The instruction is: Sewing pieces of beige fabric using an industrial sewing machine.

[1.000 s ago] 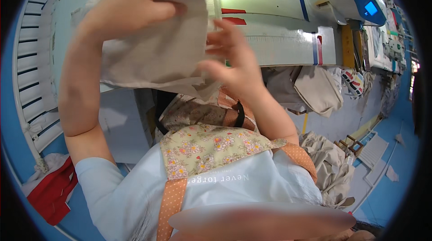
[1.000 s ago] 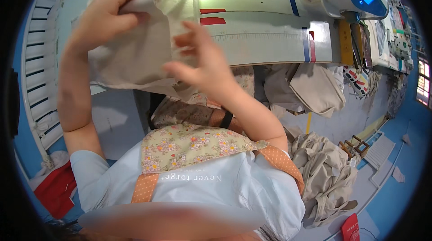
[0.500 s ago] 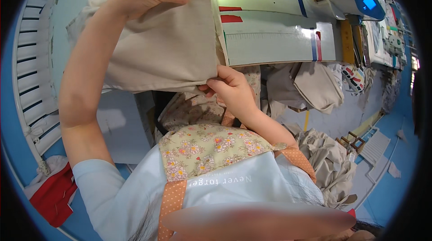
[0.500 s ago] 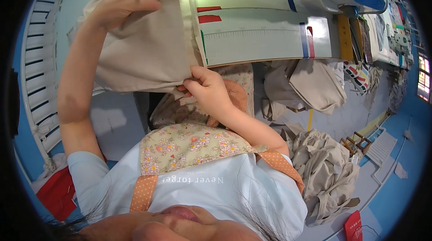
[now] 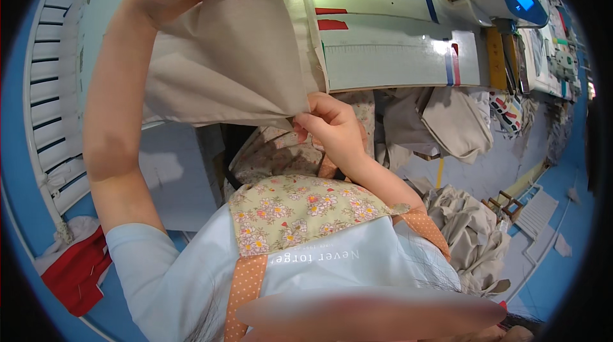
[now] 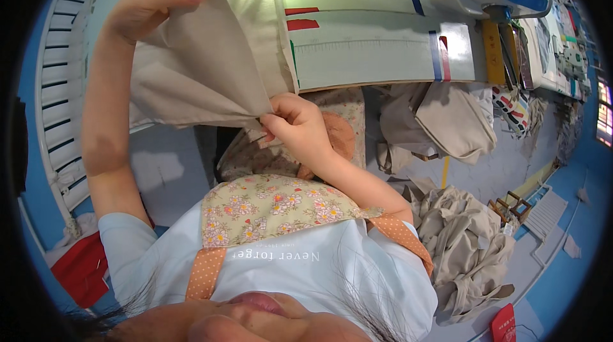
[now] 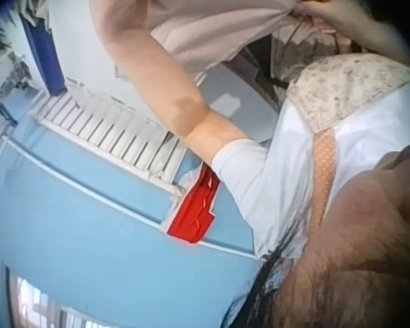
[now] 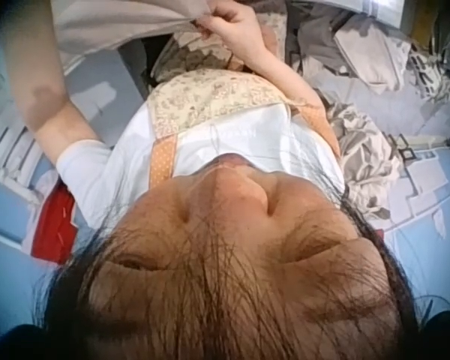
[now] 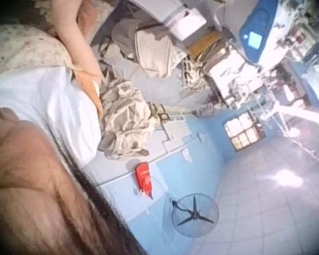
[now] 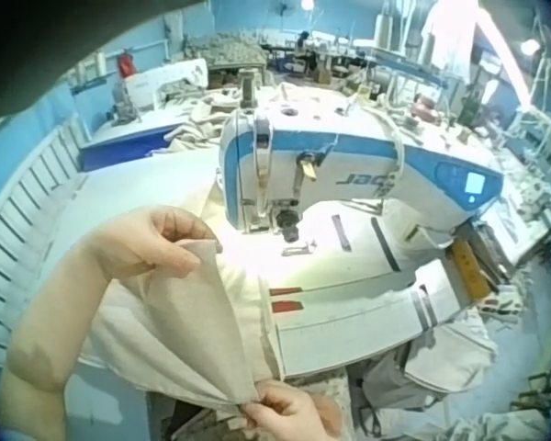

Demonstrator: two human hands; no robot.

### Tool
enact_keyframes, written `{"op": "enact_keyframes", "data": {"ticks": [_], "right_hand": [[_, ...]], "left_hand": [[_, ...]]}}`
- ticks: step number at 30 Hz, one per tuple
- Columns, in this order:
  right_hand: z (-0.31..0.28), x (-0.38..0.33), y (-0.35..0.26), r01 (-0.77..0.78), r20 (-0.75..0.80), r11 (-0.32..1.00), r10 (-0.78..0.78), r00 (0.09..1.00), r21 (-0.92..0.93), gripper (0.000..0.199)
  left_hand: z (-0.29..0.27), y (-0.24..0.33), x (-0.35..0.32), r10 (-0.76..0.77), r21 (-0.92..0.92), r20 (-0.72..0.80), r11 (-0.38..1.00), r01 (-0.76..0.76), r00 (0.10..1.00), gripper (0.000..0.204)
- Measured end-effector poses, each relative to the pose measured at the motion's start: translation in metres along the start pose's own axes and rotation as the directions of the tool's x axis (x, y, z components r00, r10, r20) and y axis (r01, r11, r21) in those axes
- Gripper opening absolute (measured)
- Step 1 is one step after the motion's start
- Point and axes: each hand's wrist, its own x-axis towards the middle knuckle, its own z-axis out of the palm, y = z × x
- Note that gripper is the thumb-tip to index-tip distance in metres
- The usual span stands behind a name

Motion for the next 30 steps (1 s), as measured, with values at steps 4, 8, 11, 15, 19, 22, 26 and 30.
{"op": "enact_keyframes", "data": {"ticks": [4, 8, 11, 15, 19, 22, 26, 30], "right_hand": [[0.000, 0.000, -0.003, -0.044, -0.058, 0.989, 0.036, 0.998, -0.139, 0.015], [0.004, 0.000, -0.004, -0.088, -0.094, 0.983, 0.074, 0.993, -0.160, 0.014], [0.007, -0.002, -0.004, -0.090, -0.100, 0.988, 0.078, 0.992, -0.122, 0.016], [0.005, -0.006, -0.005, -0.118, -0.156, 0.979, 0.092, 0.983, -0.168, 0.012], [-0.002, -0.013, -0.007, 0.130, -0.105, 0.779, -0.243, 0.964, -0.614, 0.010], [-0.005, -0.018, -0.007, 0.159, -0.142, 0.690, -0.357, 0.923, -0.706, 0.013], [-0.011, -0.019, -0.001, 0.153, -0.198, 0.566, -0.511, 0.836, -0.810, 0.015], [-0.014, -0.019, 0.005, 0.148, -0.200, 0.527, -0.546, 0.813, -0.837, 0.016]], "left_hand": [[-0.017, -0.004, -0.001, -0.050, -0.047, 0.062, 0.998, 0.053, 0.997, 0.028], [-0.012, -0.015, 0.038, 0.649, -0.421, 0.492, 0.761, -0.493, 0.581, 0.021], [-0.003, -0.006, 0.032, 0.813, -0.620, 0.528, 0.568, -0.541, 0.248, 0.020], [0.008, 0.022, -0.023, 0.012, 0.153, -0.107, 0.988, 0.004, 0.994, 0.018], [0.039, 0.019, -0.006, 0.094, 0.407, -0.188, 0.913, -0.010, 0.978, 0.019], [0.060, -0.019, 0.022, 0.216, 0.628, -0.213, 0.777, -0.035, 0.953, 0.021], [0.067, -0.074, 0.058, 0.455, 0.651, -0.334, 0.745, -0.147, 0.825, 0.030], [0.060, -0.107, 0.056, 0.531, 0.689, -0.312, 0.698, -0.197, 0.788, 0.028]]}}
